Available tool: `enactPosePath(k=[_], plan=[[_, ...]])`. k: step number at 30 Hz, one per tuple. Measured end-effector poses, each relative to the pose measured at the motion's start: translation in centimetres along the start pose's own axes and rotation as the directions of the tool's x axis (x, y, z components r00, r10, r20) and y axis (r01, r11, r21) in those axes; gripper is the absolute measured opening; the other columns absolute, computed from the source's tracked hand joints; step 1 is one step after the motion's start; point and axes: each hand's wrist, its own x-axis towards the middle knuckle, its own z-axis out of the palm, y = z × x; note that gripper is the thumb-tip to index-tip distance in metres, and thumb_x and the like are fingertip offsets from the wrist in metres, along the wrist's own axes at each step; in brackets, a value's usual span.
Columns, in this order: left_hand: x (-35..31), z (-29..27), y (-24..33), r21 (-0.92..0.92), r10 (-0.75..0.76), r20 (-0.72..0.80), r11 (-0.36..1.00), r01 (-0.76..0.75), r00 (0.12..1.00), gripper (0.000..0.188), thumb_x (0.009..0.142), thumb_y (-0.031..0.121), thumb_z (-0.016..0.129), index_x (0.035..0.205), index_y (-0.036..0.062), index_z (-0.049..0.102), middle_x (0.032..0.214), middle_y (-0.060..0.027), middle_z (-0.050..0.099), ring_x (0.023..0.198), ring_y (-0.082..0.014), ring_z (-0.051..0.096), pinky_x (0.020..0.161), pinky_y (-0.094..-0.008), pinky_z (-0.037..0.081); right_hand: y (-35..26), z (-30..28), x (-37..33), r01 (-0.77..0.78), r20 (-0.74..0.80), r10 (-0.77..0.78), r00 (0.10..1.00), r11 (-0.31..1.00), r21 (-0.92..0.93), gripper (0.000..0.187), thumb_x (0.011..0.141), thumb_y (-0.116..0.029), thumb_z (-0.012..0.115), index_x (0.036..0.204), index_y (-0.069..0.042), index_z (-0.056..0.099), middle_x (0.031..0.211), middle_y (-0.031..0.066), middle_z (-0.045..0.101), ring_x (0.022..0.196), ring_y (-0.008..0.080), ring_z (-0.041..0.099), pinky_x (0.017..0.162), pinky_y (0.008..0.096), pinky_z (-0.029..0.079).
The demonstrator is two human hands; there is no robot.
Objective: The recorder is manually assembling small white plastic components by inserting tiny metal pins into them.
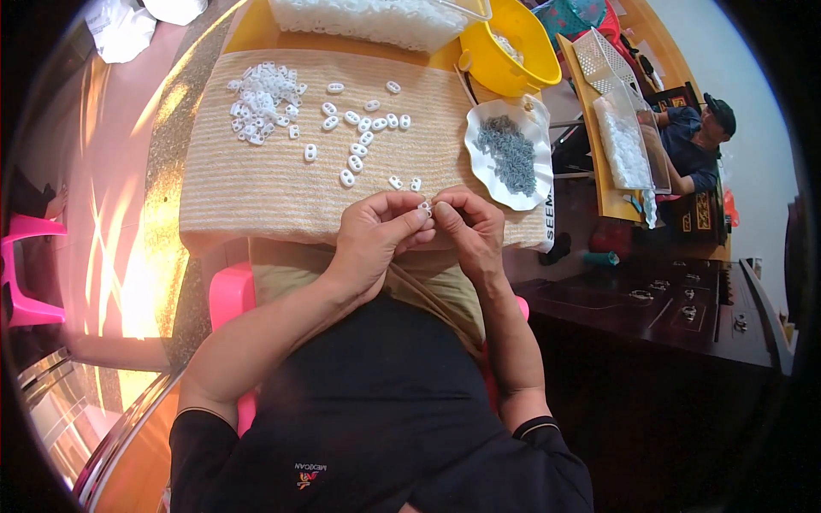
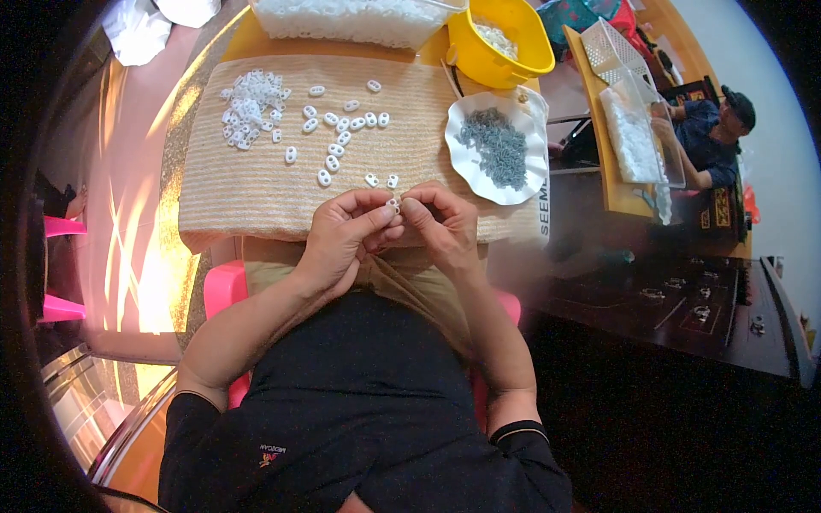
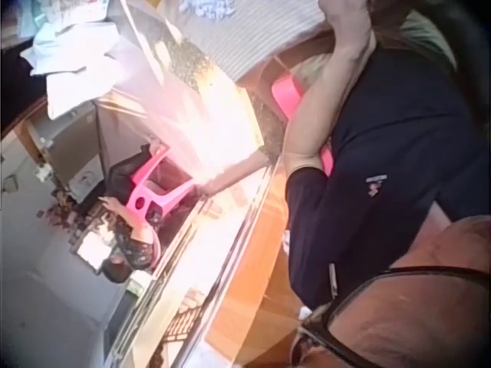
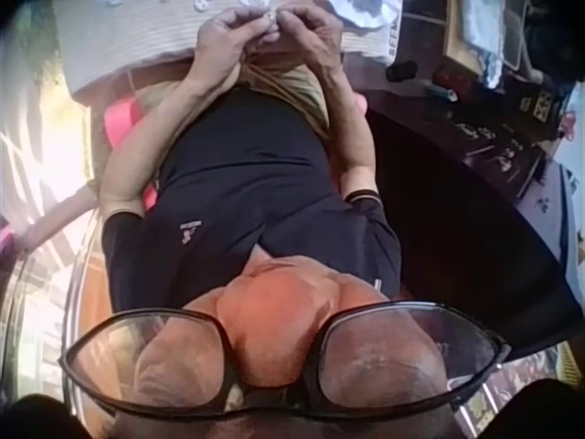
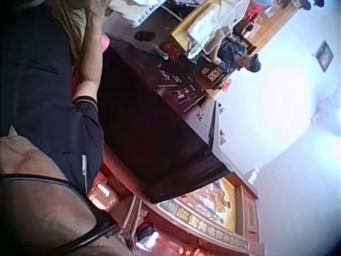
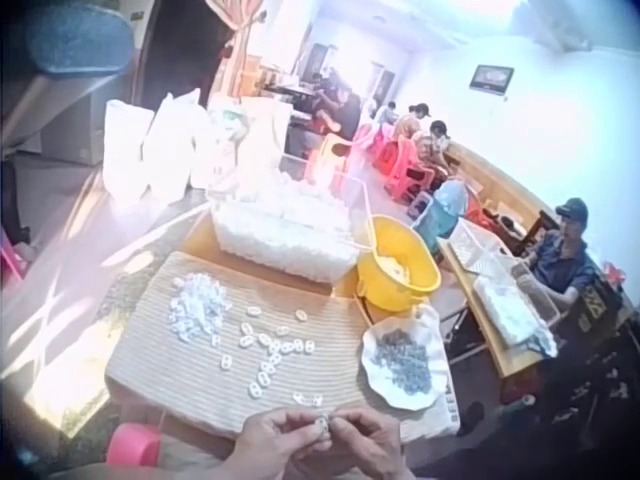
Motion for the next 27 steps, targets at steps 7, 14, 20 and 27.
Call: enactPosePath(k=[7, 14, 20, 27], plan=[[-0.01, -0.08, -0.01, 0.015, -0.009, 0.0, 1.0, 0.009, 1.0, 0.016, 0.087, 0.003, 0.063, 0.102, 0.0, 0.06, 0.088, -0.0078, 0.066, 0.075, -0.0134, 0.066, 0.068, -0.0224, 0.056, 0.18, -0.08, -0.07, -0.019, 0.006, 0.019, 1.0, 1.0, 0.012, 0.008, 0.089, -0.005, 0.06, 0.09, 0.003, 0.062, 0.089, 0.0032, 0.06, 0.083, 0.009, 0.054, 0.076, 0.021, 0.043], [-0.01, -0.15, -0.06, 0.015, -0.014, -0.004, 1.0, 0.014, 1.0, 0.016, 0.086, 0.002, 0.063, 0.102, -0.0001, 0.06, 0.088, -0.0078, 0.066, 0.075, -0.0135, 0.066, 0.068, -0.0222, 0.056, 0.41, -0.28, -0.06, -0.004, 0.03, 0.005, 1.0, 1.0, -0.018, 0.009, 0.089, -0.005, 0.061, 0.09, 0.003, 0.062, 0.089, 0.003, 0.06, 0.082, 0.0082, 0.054, 0.075, 0.0207, 0.042], [-0.17, 0.16, 0.15, 0.036, -0.012, -0.028, 0.999, 0.013, 1.0, 0.016, 0.086, 0.003, 0.064, 0.1, -0.0029, 0.06, 0.086, -0.0084, 0.066, 0.073, -0.0129, 0.064, 0.069, -0.0229, 0.055, 0.28, -0.43, -0.07, 0.005, 0.05, -0.003, 0.999, 0.999, -0.047, 0.01, 0.09, -0.006, 0.061, 0.089, 0.003, 0.061, 0.088, 0.0025, 0.059, 0.081, 0.0078, 0.053, 0.073, 0.0205, 0.042], [-0.33, 0.29, 0.23, 0.084, 0.01, -0.045, 0.996, -0.006, 0.999, 0.016, 0.086, 0.003, 0.064, 0.1, -0.0039, 0.061, 0.085, -0.0084, 0.066, 0.073, -0.0122, 0.064, 0.069, -0.0232, 0.055, -0.12, -0.28, -0.1, -0.014, 0.066, 0.018, 0.998, 0.998, -0.064, 0.011, 0.091, -0.008, 0.06, 0.087, 0.003, 0.06, 0.086, 0.0022, 0.058, 0.079, 0.0077, 0.051, 0.072, 0.021, 0.041]])
